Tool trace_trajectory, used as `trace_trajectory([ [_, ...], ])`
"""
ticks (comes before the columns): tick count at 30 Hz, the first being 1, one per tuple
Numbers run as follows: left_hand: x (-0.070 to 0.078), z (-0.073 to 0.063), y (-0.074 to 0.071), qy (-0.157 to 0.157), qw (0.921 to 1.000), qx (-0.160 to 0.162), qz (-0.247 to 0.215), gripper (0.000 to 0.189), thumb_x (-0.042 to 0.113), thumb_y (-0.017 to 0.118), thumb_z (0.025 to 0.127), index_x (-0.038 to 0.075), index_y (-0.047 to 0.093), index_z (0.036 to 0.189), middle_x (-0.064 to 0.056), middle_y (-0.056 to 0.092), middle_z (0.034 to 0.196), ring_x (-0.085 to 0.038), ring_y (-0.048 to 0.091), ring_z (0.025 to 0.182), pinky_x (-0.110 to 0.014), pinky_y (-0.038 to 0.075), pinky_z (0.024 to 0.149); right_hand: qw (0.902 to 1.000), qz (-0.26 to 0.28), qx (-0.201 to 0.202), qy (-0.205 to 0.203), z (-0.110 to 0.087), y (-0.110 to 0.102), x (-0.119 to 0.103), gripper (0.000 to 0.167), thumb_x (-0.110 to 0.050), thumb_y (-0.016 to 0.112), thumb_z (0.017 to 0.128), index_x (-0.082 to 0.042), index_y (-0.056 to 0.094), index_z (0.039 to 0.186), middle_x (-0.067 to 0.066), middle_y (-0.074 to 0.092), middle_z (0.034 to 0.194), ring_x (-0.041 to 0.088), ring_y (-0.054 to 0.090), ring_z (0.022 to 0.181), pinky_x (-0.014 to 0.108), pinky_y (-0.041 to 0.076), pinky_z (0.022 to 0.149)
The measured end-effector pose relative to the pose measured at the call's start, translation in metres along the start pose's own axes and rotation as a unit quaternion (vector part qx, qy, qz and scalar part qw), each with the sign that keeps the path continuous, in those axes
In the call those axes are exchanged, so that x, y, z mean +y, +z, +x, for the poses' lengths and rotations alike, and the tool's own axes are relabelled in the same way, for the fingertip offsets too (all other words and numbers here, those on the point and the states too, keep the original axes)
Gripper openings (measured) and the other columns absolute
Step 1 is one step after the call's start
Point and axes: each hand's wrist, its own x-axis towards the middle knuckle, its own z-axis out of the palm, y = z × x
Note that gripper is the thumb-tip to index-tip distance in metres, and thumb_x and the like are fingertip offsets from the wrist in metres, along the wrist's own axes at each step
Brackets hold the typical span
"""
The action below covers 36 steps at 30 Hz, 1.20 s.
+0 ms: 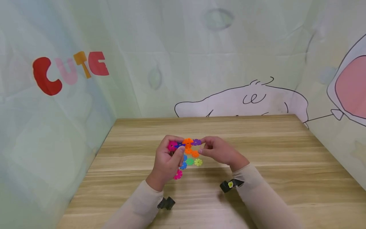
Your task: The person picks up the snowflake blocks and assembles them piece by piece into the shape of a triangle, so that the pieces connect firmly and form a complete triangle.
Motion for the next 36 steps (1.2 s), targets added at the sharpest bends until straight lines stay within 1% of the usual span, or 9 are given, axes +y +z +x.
trace_trajectory([
  [2,-0.002,0.000,0.000,0.014,0.9999,-0.002,-0.010,0.020,-0.013,0.052,0.100,-0.007,0.051,0.119,-0.010,0.047,0.063,-0.016,0.046,0.047,-0.024,0.046,0.043,0.9982,-0.054,-0.011,0.024,0.004,0.007,0.008,0.032,-0.024,0.074,0.099,-0.009,0.072,0.128,0.002,0.062,0.082,0.019,0.053,0.070,0.030,0.045,0.061],
  [5,-0.002,0.001,0.001,0.025,0.9994,-0.004,-0.022,0.020,-0.015,0.051,0.100,-0.009,0.051,0.119,-0.011,0.045,0.062,-0.017,0.045,0.046,-0.024,0.045,0.042,0.9927,-0.101,-0.036,0.054,0.007,0.016,0.015,0.032,-0.024,0.076,0.097,-0.013,0.074,0.126,0.001,0.066,0.086,0.019,0.058,0.075,0.032,0.050,0.067],
  [10,-0.001,0.001,0.001,0.018,0.9995,-0.004,-0.024,0.019,-0.014,0.051,0.100,-0.009,0.051,0.119,-0.011,0.045,0.061,-0.017,0.045,0.046,-0.024,0.044,0.041,0.9858,-0.139,-0.050,0.080,0.007,0.023,0.021,0.030,-0.020,0.080,0.093,-0.016,0.076,0.123,0.000,0.072,0.103,0.018,0.061,0.086,0.040,0.056,0.085],
  [13,-0.001,0.001,0.002,0.016,0.9996,-0.003,-0.024,0.019,-0.014,0.051,0.100,-0.009,0.052,0.119,-0.011,0.045,0.061,-0.017,0.045,0.046,-0.024,0.044,0.041,0.9842,-0.148,-0.052,0.082,0.007,0.025,0.022,0.030,-0.016,0.082,0.090,-0.016,0.077,0.120,0.000,0.071,0.103,0.018,0.060,0.088,0.043,0.056,0.093],
  [20,-0.001,0.001,0.002,0.015,0.9996,0.001,-0.025,0.020,-0.014,0.051,0.100,-0.009,0.051,0.119,-0.011,0.045,0.061,-0.016,0.045,0.046,-0.024,0.044,0.041,0.9833,-0.161,-0.055,0.065,0.007,0.029,0.023,0.024,-0.001,0.077,0.084,-0.016,0.075,0.102,-0.001,0.063,0.082,0.019,0.057,0.078,0.036,0.051,0.079],
  [23,-0.001,0.001,0.002,0.008,0.9997,0.005,-0.024,0.019,-0.014,0.051,0.100,-0.009,0.051,0.118,-0.011,0.046,0.061,-0.016,0.045,0.047,-0.023,0.045,0.043,0.9827,-0.160,-0.062,0.069,0.006,0.029,0.021,0.023,0.003,0.075,0.082,-0.014,0.072,0.097,0.001,0.063,0.082,0.020,0.058,0.078,0.036,0.051,0.076],
  [27,-0.001,0.000,0.002,0.006,0.9997,0.006,-0.023,0.019,-0.013,0.051,0.100,-0.009,0.051,0.118,-0.011,0.046,0.062,-0.016,0.045,0.047,-0.023,0.046,0.044,0.9814,-0.161,-0.074,0.074,0.005,0.030,0.019,0.024,0.003,0.074,0.081,-0.013,0.069,0.098,0.001,0.063,0.088,0.020,0.058,0.082,0.038,0.052,0.078],
  [32,-0.002,0.001,0.002,0.014,0.9997,0.004,-0.021,0.019,-0.013,0.051,0.100,-0.008,0.051,0.119,-0.011,0.046,0.062,-0.017,0.045,0.047,-0.024,0.046,0.043,0.9814,-0.158,-0.089,0.063,0.005,0.031,0.019,0.029,-0.002,0.079,0.080,-0.016,0.069,0.104,0.001,0.065,0.090,0.021,0.059,0.083,0.040,0.053,0.081],
  [36,-0.002,0.000,0.001,0.012,0.9997,0.005,-0.020,0.018,-0.012,0.051,0.100,-0.008,0.052,0.118,-0.011,0.046,0.062,-0.017,0.045,0.048,-0.024,0.046,0.043,0.9789,-0.173,-0.092,0.059,0.006,0.032,0.019,0.025,-0.004,0.081,0.081,-0.015,0.068,0.099,0.000,0.063,0.087,0.020,0.058,0.082,0.038,0.051,0.079],
])
